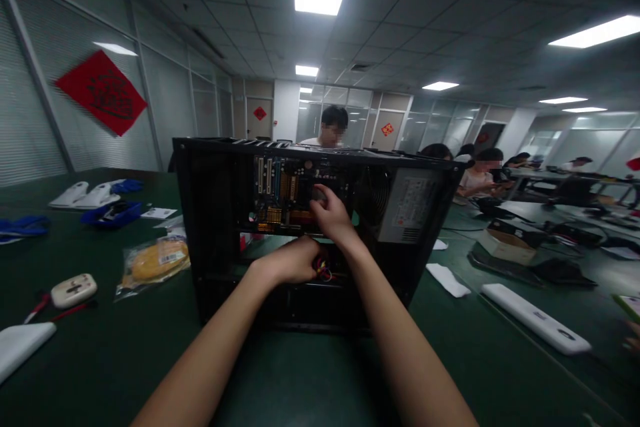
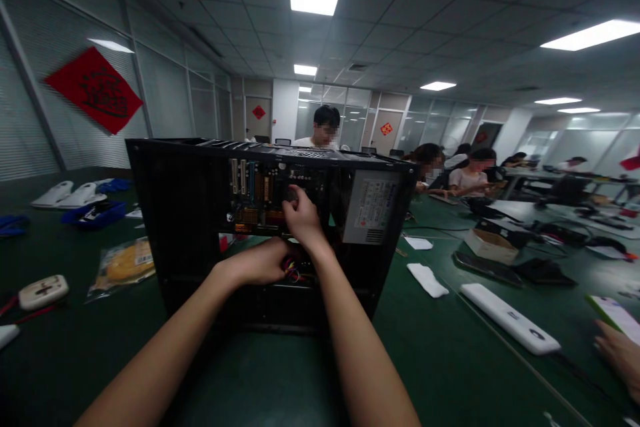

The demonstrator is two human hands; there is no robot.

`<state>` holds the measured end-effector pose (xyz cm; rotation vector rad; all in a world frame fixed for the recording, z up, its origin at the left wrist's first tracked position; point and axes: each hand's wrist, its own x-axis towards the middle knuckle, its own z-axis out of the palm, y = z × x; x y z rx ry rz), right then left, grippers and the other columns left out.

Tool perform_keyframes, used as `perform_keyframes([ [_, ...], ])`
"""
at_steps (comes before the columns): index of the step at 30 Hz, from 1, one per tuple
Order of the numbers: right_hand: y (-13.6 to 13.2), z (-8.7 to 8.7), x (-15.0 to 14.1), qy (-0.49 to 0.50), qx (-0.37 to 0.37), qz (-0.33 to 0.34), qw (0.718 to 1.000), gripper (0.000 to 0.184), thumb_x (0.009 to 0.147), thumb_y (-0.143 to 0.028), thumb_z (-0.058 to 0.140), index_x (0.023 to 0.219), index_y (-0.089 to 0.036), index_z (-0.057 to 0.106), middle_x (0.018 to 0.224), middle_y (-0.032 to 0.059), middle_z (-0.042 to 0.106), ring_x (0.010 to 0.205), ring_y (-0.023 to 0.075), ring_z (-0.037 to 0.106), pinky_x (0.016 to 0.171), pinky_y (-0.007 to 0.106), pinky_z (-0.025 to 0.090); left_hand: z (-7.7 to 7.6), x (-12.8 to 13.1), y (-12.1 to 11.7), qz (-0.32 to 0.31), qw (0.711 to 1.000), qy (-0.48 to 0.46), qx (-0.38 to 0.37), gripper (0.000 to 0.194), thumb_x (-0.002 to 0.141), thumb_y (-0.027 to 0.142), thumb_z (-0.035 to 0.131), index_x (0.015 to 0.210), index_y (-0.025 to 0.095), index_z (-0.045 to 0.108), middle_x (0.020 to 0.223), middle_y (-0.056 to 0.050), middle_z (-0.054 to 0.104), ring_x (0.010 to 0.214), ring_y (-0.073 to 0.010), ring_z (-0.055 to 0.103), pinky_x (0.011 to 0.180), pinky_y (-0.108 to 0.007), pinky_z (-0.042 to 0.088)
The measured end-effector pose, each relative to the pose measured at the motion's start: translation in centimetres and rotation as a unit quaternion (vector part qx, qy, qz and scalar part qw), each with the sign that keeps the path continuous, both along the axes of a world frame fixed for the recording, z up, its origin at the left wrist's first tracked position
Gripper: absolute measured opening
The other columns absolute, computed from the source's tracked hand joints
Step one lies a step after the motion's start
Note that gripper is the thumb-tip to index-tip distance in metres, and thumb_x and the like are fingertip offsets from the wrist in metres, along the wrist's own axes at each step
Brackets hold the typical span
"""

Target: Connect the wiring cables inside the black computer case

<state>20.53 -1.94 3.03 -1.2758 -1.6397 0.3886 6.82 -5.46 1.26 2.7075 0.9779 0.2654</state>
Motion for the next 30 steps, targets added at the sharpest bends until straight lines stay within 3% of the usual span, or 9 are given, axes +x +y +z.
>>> perform_keyframes([
  [6, 1.6, 0.1, -0.5, 0.054, 0.009, 0.006, 0.998, 0.054, 0.084, -0.026, 0.043, 0.136, -0.013, 0.047, 0.071, -0.0017, 0.061, 0.065, 0.0151, 0.055, 0.064, 0.024, 0.044, -0.4, -0.1, 0.5, -0.002, 0.999, -0.008, -0.050, 0.041, 0.073, 0.011, 0.059, 0.109, 0.022, 0.074, 0.104, -0.008, 0.077, 0.089, -0.0222, 0.071, 0.076, -0.025, 0.053],
  [10, 1.0, -0.5, -0.2, 0.034, 0.027, 0.014, 0.999, 0.035, 0.083, -0.028, 0.046, 0.111, -0.014, 0.061, 0.076, 0.0020, 0.064, 0.068, 0.0158, 0.059, 0.064, 0.024, 0.045, -0.7, -0.3, 0.4, 0.012, 0.999, -0.018, -0.047, 0.038, 0.074, 0.011, 0.059, 0.106, 0.024, 0.074, 0.101, -0.007, 0.078, 0.087, -0.0225, 0.071, 0.074, -0.025, 0.053],
  [13, -0.2, -1.4, 0.2, -0.030, 0.055, 0.023, 0.998, 0.026, 0.086, -0.028, 0.048, 0.097, -0.016, 0.068, 0.085, 0.0053, 0.070, 0.078, 0.0186, 0.065, 0.072, 0.027, 0.049, -1.1, -0.3, 0.3, 0.031, 0.999, -0.018, -0.029, 0.034, 0.074, 0.011, 0.059, 0.102, 0.022, 0.074, 0.097, -0.009, 0.077, 0.081, -0.0237, 0.072, 0.068, -0.026, 0.052],
  [16, -1.8, -2.0, 0.5, -0.075, 0.038, 0.025, 0.996, 0.029, 0.087, -0.023, 0.051, 0.109, -0.019, 0.069, 0.104, 0.0060, 0.074, 0.096, 0.0203, 0.069, 0.088, 0.030, 0.050, -1.0, -0.8, 0.6, 0.065, 0.997, -0.027, 0.025, 0.034, 0.071, 0.008, 0.059, 0.101, 0.015, 0.073, 0.098, -0.015, 0.076, 0.083, -0.0264, 0.072, 0.068, -0.029, 0.052],
  [18, -2.9, -1.8, 0.5, -0.094, 0.032, 0.030, 0.995, 0.031, 0.089, -0.022, 0.053, 0.116, -0.021, 0.068, 0.115, 0.0064, 0.073, 0.106, 0.0208, 0.067, 0.096, 0.031, 0.048, -0.1, -1.5, 0.8, 0.079, 0.993, -0.050, 0.067, 0.038, 0.070, 0.006, 0.058, 0.105, 0.014, 0.072, 0.107, -0.016, 0.074, 0.095, -0.0281, 0.071, 0.078, -0.030, 0.053],
  [22, -4.9, -0.5, 0.4, -0.082, 0.026, 0.088, 0.992, 0.034, 0.098, -0.036, 0.048, 0.123, -0.020, 0.064, 0.123, 0.0093, 0.069, 0.112, 0.0211, 0.064, 0.099, 0.032, 0.047, 2.9, -3.6, 0.4, 0.079, 0.979, -0.131, 0.132, 0.037, 0.075, 0.013, 0.061, 0.110, 0.020, 0.072, 0.117, -0.009, 0.071, 0.110, -0.0248, 0.065, 0.094, -0.032, 0.051],
  [26, -6.6, 0.6, 0.2, -0.034, -0.021, 0.236, 0.971, 0.048, 0.100, -0.050, 0.042, 0.132, -0.017, 0.056, 0.114, 0.0096, 0.069, 0.079, 0.0154, 0.067, 0.076, 0.029, 0.054, 5.3, -5.2, -1.0, 0.057, 0.962, -0.210, 0.167, 0.032, 0.081, 0.020, 0.063, 0.112, 0.018, 0.071, 0.113, -0.009, 0.069, 0.102, -0.0206, 0.066, 0.090, -0.029, 0.052],
  [30, -7.6, 1.2, 0.1, -0.031, -0.039, 0.241, 0.969, 0.040, 0.095, -0.047, 0.053, 0.116, -0.016, 0.065, 0.093, 0.0055, 0.070, 0.063, 0.0120, 0.059, 0.057, 0.023, 0.047, 6.6, -6.9, -2.2, 0.017, 0.980, -0.179, 0.086, 0.047, 0.076, 0.031, 0.074, 0.120, 0.018, 0.068, 0.122, -0.009, 0.067, 0.111, -0.0231, 0.064, 0.098, -0.032, 0.050],
])
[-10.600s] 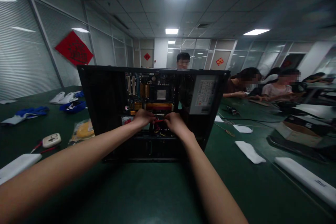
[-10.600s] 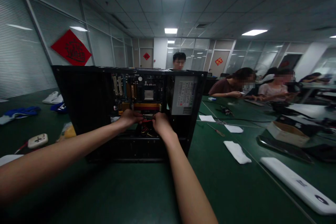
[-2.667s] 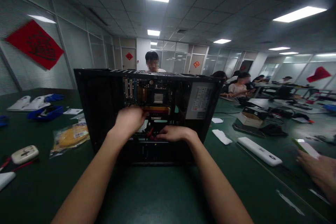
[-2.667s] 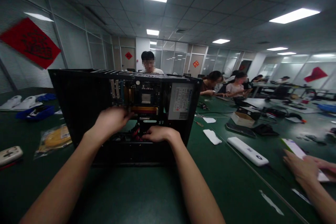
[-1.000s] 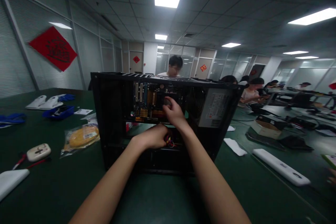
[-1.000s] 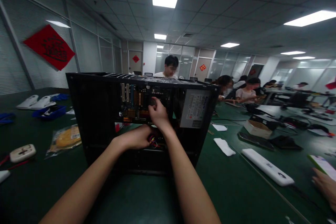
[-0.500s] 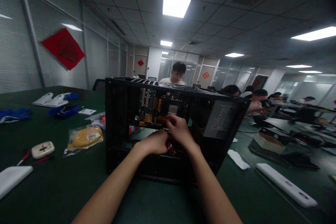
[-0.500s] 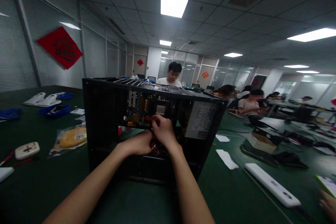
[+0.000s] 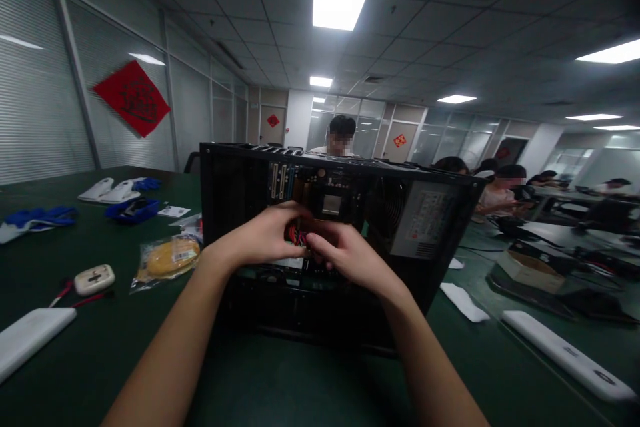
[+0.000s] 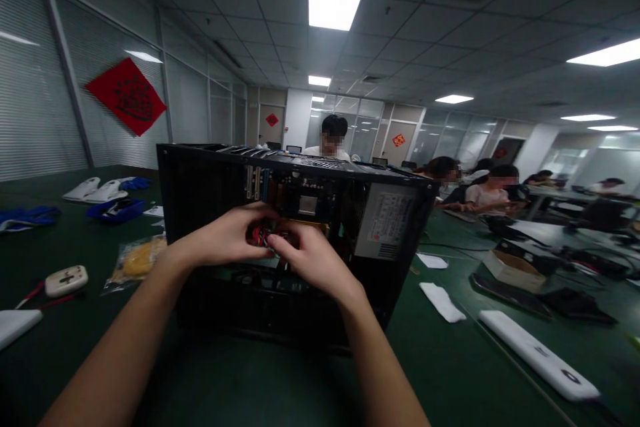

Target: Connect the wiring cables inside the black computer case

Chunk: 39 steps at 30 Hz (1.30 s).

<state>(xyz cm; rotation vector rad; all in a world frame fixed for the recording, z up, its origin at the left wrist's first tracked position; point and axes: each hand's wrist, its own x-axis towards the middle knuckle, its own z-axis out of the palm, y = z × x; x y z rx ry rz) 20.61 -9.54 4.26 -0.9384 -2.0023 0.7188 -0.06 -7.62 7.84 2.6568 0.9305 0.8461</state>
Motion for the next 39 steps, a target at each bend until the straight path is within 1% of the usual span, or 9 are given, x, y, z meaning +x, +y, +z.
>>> perform_keyframes([
  [4, -0.8, 0.5, 0.1, 0.038, -0.003, -0.025, 0.999, 0.034, 0.094, -0.045, 0.054, 0.097, -0.015, 0.069, 0.078, 0.0024, 0.065, 0.061, 0.0115, 0.057, 0.054, 0.022, 0.044, 1.4, -1.7, -1.4, 0.011, 0.993, 0.029, -0.115, 0.054, 0.078, 0.043, 0.072, 0.126, 0.019, 0.065, 0.122, -0.008, 0.070, 0.111, -0.0239, 0.066, 0.098, -0.035, 0.051],
  [8, -1.8, 1.4, 0.5, 0.100, -0.005, -0.030, 0.995, 0.032, 0.089, -0.048, 0.059, 0.094, -0.017, 0.066, 0.078, 0.0018, 0.063, 0.064, 0.0124, 0.058, 0.050, 0.021, 0.042, 2.7, -2.3, -3.1, 0.056, 0.997, 0.012, -0.057, 0.055, 0.080, 0.050, 0.069, 0.125, 0.020, 0.067, 0.123, -0.007, 0.071, 0.111, -0.0246, 0.066, 0.098, -0.034, 0.051],
  [11, -2.5, 2.1, 0.9, 0.125, -0.003, -0.036, 0.991, 0.033, 0.088, -0.050, 0.060, 0.093, -0.018, 0.064, 0.075, 0.0010, 0.061, 0.063, 0.0128, 0.057, 0.050, 0.022, 0.042, 3.2, -2.2, -4.0, 0.028, 0.998, 0.020, -0.051, 0.057, 0.080, 0.050, 0.070, 0.128, 0.020, 0.066, 0.123, -0.007, 0.071, 0.111, -0.0247, 0.067, 0.097, -0.033, 0.052],
  [14, -3.1, 2.6, 1.1, 0.085, 0.007, -0.035, 0.996, 0.036, 0.089, -0.054, 0.058, 0.094, -0.018, 0.065, 0.077, 0.0019, 0.063, 0.066, 0.0141, 0.057, 0.056, 0.024, 0.045, 3.2, -2.1, -4.3, -0.003, 0.998, -0.006, -0.055, 0.054, 0.081, 0.046, 0.069, 0.127, 0.019, 0.066, 0.118, -0.007, 0.073, 0.103, -0.0229, 0.069, 0.093, -0.033, 0.054],
  [19, -3.7, 2.7, 0.9, 0.000, 0.029, -0.022, 0.999, 0.048, 0.097, -0.060, 0.044, 0.089, -0.018, 0.066, 0.082, 0.0036, 0.064, 0.075, 0.0158, 0.058, 0.067, 0.026, 0.046, 3.1, -1.5, -4.7, -0.015, 0.998, -0.056, -0.002, 0.051, 0.078, 0.038, 0.073, 0.124, 0.018, 0.069, 0.116, -0.009, 0.074, 0.103, -0.0228, 0.069, 0.095, -0.033, 0.055],
  [22, -3.7, 2.8, 0.8, 0.016, 0.007, 0.009, 1.000, 0.054, 0.096, -0.066, 0.041, 0.088, -0.018, 0.064, 0.079, 0.0025, 0.062, 0.075, 0.0156, 0.057, 0.065, 0.025, 0.045, 3.1, -0.9, -4.9, -0.035, 0.998, -0.051, 0.000, 0.046, 0.079, 0.035, 0.073, 0.121, 0.018, 0.070, 0.113, -0.009, 0.074, 0.102, -0.0227, 0.070, 0.093, -0.033, 0.056],
  [27, -3.7, 3.0, 1.0, 0.060, -0.048, 0.036, 0.996, 0.047, 0.087, -0.064, 0.059, 0.088, -0.018, 0.063, 0.073, -0.0003, 0.059, 0.066, 0.0128, 0.053, 0.058, 0.023, 0.042, 3.0, -0.1, -5.1, -0.053, 0.996, -0.076, 0.002, 0.043, 0.078, 0.033, 0.074, 0.118, 0.018, 0.070, 0.113, -0.009, 0.074, 0.102, -0.0235, 0.069, 0.093, -0.035, 0.056],
  [32, -3.2, 3.1, 1.3, 0.184, -0.052, 0.037, 0.981, 0.042, 0.083, -0.060, 0.067, 0.086, -0.019, 0.063, 0.078, 0.0005, 0.061, 0.070, 0.0131, 0.055, 0.064, 0.024, 0.046, 2.4, 1.0, -5.0, -0.068, 0.987, -0.132, -0.067, 0.061, 0.072, 0.034, 0.081, 0.128, 0.021, 0.061, 0.113, -0.009, 0.072, 0.096, -0.0211, 0.070, 0.086, -0.033, 0.057],
  [39, -2.3, 2.7, 1.2, 0.269, 0.001, -0.010, 0.963, 0.040, 0.082, -0.059, 0.068, 0.084, -0.019, 0.063, 0.077, 0.0000, 0.061, 0.070, 0.0131, 0.054, 0.065, 0.025, 0.046, 1.2, 4.1, -4.5, -0.041, 0.971, -0.223, -0.077, 0.028, 0.077, 0.041, 0.076, 0.084, 0.014, 0.074, 0.087, -0.007, 0.073, 0.081, -0.0188, 0.068, 0.076, -0.029, 0.055],
])
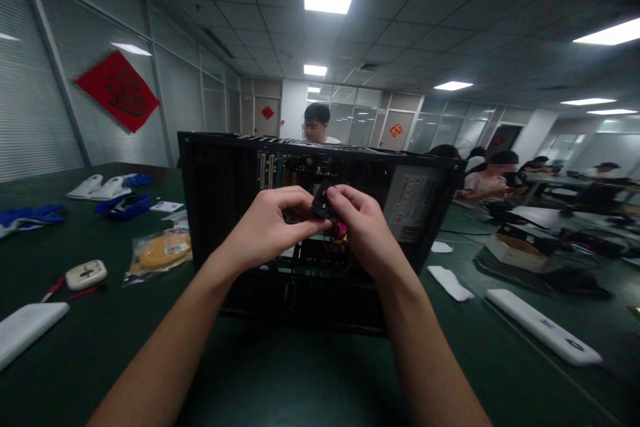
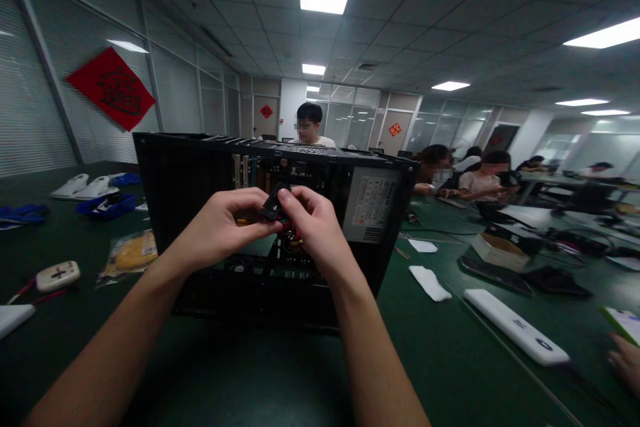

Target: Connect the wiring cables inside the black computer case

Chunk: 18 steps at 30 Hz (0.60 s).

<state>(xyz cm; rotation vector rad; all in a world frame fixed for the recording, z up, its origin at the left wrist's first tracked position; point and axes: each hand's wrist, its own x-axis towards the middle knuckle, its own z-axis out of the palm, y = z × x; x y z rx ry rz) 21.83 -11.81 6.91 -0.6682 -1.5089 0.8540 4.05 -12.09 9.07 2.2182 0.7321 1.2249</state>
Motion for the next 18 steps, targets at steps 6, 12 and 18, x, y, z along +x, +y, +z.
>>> perform_keyframes([
  [6, 0.2, -0.4, -0.3, 0.055, 0.026, -0.007, 0.998, 0.036, 0.086, -0.057, 0.064, 0.089, -0.022, 0.063, 0.084, 0.0000, 0.063, 0.078, 0.0145, 0.057, 0.070, 0.026, 0.048, -0.3, 0.9, 0.1, 0.011, 0.991, -0.109, -0.076, 0.035, 0.070, 0.044, 0.082, 0.086, 0.014, 0.079, 0.086, -0.008, 0.076, 0.083, -0.0227, 0.070, 0.079, -0.034, 0.058],
  [12, 0.2, -0.8, -1.8, 0.105, 0.064, -0.091, 0.988, 0.035, 0.086, -0.056, 0.064, 0.092, -0.021, 0.064, 0.085, 0.0001, 0.064, 0.078, 0.0147, 0.058, 0.071, 0.026, 0.049, -0.2, 1.6, -0.7, 0.061, 0.988, -0.132, -0.051, 0.026, 0.077, 0.037, 0.075, 0.088, 0.014, 0.080, 0.089, -0.008, 0.076, 0.086, -0.0227, 0.069, 0.080, -0.033, 0.058],
  [18, -0.2, -1.1, -2.5, 0.093, 0.060, -0.163, 0.980, 0.039, 0.087, -0.058, 0.060, 0.094, -0.020, 0.066, 0.087, 0.0026, 0.065, 0.085, 0.0174, 0.059, 0.073, 0.027, 0.049, -0.7, 2.9, -1.1, 0.132, 0.985, -0.096, 0.052, 0.023, 0.088, 0.028, 0.059, 0.089, 0.015, 0.078, 0.089, -0.006, 0.073, 0.091, -0.0207, 0.066, 0.085, -0.030, 0.053],
])
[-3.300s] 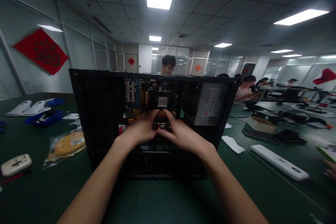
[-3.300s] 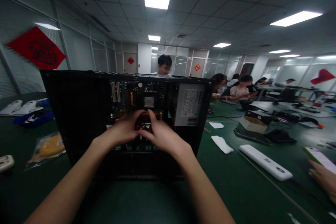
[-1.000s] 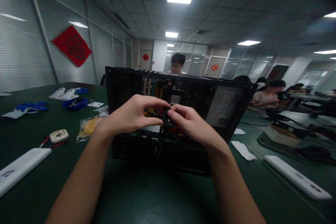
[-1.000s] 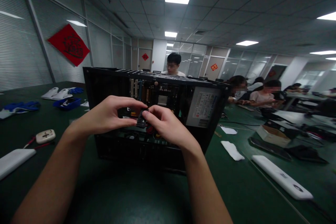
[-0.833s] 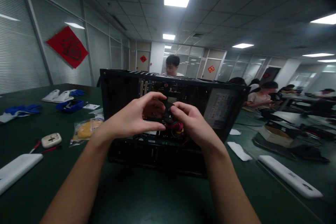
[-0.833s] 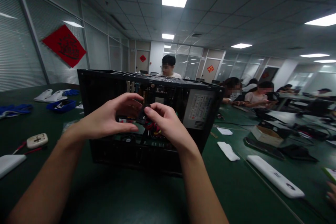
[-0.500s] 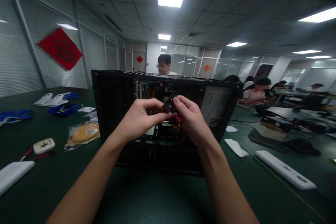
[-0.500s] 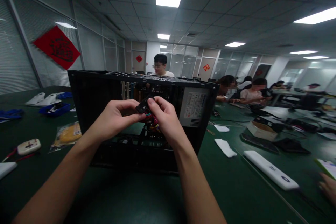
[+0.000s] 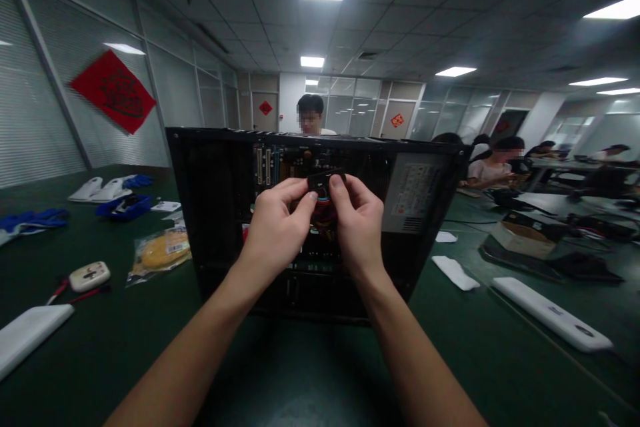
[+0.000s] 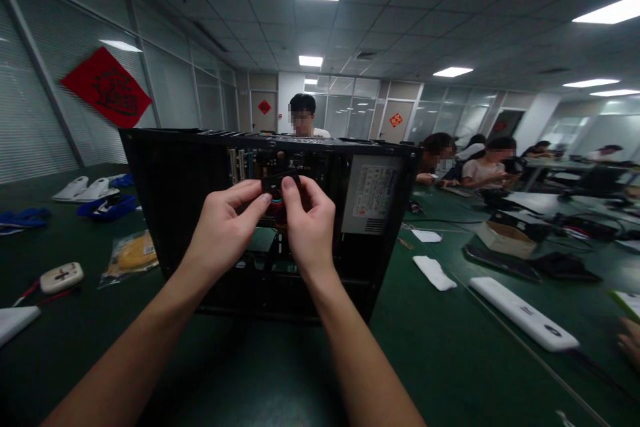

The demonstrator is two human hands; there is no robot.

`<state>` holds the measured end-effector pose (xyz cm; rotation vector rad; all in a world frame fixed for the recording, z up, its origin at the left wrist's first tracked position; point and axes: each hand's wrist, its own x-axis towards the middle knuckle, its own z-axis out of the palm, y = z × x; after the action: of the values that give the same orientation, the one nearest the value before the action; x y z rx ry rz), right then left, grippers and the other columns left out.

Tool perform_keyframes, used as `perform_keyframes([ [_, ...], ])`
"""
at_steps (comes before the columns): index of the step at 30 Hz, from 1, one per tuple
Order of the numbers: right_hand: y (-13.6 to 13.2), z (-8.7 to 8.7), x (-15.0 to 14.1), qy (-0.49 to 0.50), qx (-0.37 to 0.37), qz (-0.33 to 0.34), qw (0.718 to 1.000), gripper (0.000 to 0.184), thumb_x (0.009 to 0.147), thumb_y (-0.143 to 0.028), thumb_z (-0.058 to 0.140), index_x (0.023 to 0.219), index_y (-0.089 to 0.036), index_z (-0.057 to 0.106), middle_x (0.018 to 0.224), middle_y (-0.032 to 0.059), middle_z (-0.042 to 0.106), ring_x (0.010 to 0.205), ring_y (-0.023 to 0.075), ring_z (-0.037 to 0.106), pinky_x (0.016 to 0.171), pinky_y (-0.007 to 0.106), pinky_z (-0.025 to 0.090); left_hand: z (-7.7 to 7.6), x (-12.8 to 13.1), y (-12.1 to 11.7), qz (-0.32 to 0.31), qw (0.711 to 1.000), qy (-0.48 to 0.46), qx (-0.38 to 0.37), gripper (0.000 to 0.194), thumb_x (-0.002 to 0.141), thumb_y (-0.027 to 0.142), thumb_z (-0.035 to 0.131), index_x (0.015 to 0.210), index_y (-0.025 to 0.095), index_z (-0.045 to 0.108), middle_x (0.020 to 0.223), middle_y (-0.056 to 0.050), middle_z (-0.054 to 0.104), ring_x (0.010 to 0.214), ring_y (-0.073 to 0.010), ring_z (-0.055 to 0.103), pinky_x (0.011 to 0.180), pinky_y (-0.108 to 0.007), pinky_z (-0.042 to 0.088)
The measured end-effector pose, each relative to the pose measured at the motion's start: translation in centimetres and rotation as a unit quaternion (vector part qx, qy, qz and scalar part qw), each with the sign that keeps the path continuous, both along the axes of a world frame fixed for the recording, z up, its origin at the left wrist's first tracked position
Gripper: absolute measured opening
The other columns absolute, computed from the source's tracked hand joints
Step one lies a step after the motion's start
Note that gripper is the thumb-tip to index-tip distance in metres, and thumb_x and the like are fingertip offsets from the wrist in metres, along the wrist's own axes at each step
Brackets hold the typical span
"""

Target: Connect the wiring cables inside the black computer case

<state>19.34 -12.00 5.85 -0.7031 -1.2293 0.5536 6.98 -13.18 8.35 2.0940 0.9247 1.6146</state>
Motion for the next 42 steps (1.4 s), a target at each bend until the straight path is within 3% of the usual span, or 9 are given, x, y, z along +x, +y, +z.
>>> perform_keyframes([
  [5, 1.1, -1.1, 0.1, -0.012, -0.048, -0.015, 0.999, 0.043, 0.089, -0.059, 0.055, 0.099, -0.018, 0.067, 0.086, 0.0050, 0.066, 0.088, 0.0203, 0.059, 0.074, 0.029, 0.048, -1.0, 0.5, 1.0, 0.069, 0.995, 0.070, 0.019, 0.025, 0.091, 0.026, 0.052, 0.086, 0.015, 0.075, 0.088, -0.006, 0.073, 0.083, -0.0193, 0.064, 0.079, -0.029, 0.051],
  [10, 4.3, -3.8, 0.0, -0.011, -0.071, -0.037, 0.997, 0.043, 0.091, -0.057, 0.049, 0.092, -0.017, 0.066, 0.084, 0.0051, 0.066, 0.086, 0.0202, 0.059, 0.074, 0.029, 0.049, -2.6, 0.4, 3.7, 0.113, 0.984, 0.140, 0.002, 0.028, 0.093, 0.030, 0.050, 0.091, 0.015, 0.074, 0.091, -0.010, 0.075, 0.083, -0.0225, 0.067, 0.077, -0.029, 0.047],
  [15, 6.9, -6.0, 0.9, -0.057, -0.170, 0.043, 0.983, 0.036, 0.092, -0.048, 0.048, 0.087, -0.017, 0.065, 0.083, 0.0052, 0.067, 0.078, 0.0192, 0.062, 0.064, 0.028, 0.051, -4.5, 0.1, 7.1, 0.135, 0.972, 0.176, -0.079, 0.031, 0.093, 0.029, 0.046, 0.085, 0.013, 0.071, 0.086, -0.012, 0.074, 0.078, -0.0226, 0.065, 0.072, -0.029, 0.045],
  [18, 7.1, -6.1, 2.1, -0.096, -0.230, 0.092, 0.964, 0.031, 0.095, -0.037, 0.044, 0.091, -0.015, 0.065, 0.086, 0.0058, 0.069, 0.074, 0.0169, 0.063, 0.058, 0.025, 0.051, -5.6, -0.1, 8.9, 0.104, 0.974, 0.167, -0.112, 0.030, 0.091, 0.028, 0.047, 0.082, 0.012, 0.071, 0.086, -0.011, 0.075, 0.079, -0.0224, 0.065, 0.073, -0.029, 0.045],
  [23, 6.3, -5.2, 4.1, -0.223, -0.241, 0.122, 0.937, 0.024, 0.095, -0.025, 0.044, 0.088, -0.015, 0.065, 0.086, 0.0042, 0.069, 0.064, 0.0115, 0.061, 0.050, 0.019, 0.045, -6.2, -0.5, 9.9, 0.045, 0.975, 0.153, -0.153, 0.030, 0.089, 0.029, 0.048, 0.087, 0.012, 0.073, 0.095, -0.011, 0.076, 0.086, -0.0241, 0.066, 0.078, -0.031, 0.046],
  [29, 5.6, -4.3, 5.2, -0.332, -0.234, 0.042, 0.913, 0.021, 0.094, -0.017, 0.048, 0.083, -0.014, 0.065, 0.076, 0.0031, 0.068, 0.058, 0.0112, 0.061, 0.051, 0.020, 0.041, -5.6, -0.4, 8.8, 0.087, 0.962, 0.226, -0.126, 0.031, 0.090, 0.030, 0.048, 0.082, 0.014, 0.073, 0.089, -0.011, 0.075, 0.082, -0.0233, 0.065, 0.075, -0.031, 0.043],
  [33, 5.4, -4.3, 5.6, -0.451, -0.239, 0.016, 0.860, 0.023, 0.094, -0.015, 0.051, 0.079, -0.014, 0.069, 0.072, 0.0042, 0.070, 0.061, 0.0130, 0.062, 0.057, 0.022, 0.041, -5.7, -0.5, 8.5, 0.072, 0.941, 0.287, -0.164, 0.030, 0.088, 0.031, 0.051, 0.068, 0.016, 0.069, 0.068, -0.007, 0.068, 0.066, -0.0188, 0.057, 0.063, -0.029, 0.036],
  [36, 5.7, -4.7, 5.6, -0.505, -0.255, -0.006, 0.824, 0.022, 0.094, -0.016, 0.054, 0.081, -0.014, 0.072, 0.078, 0.0056, 0.073, 0.067, 0.0138, 0.065, 0.062, 0.022, 0.042, -6.3, -0.5, 8.9, 0.049, 0.933, 0.305, -0.183, 0.032, 0.087, 0.030, 0.053, 0.059, 0.018, 0.063, 0.055, -0.002, 0.057, 0.059, -0.0161, 0.051, 0.060, -0.028, 0.032],
  [42, 7.6, -6.8, 5.5, -0.522, -0.288, -0.026, 0.802, 0.023, 0.095, -0.015, 0.055, 0.084, -0.013, 0.075, 0.084, 0.0079, 0.075, 0.071, 0.0148, 0.065, 0.061, 0.023, 0.039, -8.1, 0.1, 10.0, 0.042, 0.923, 0.273, -0.266, 0.033, 0.085, 0.030, 0.054, 0.056, 0.017, 0.060, 0.050, 0.000, 0.053, 0.055, -0.0149, 0.050, 0.054, -0.026, 0.029],
])
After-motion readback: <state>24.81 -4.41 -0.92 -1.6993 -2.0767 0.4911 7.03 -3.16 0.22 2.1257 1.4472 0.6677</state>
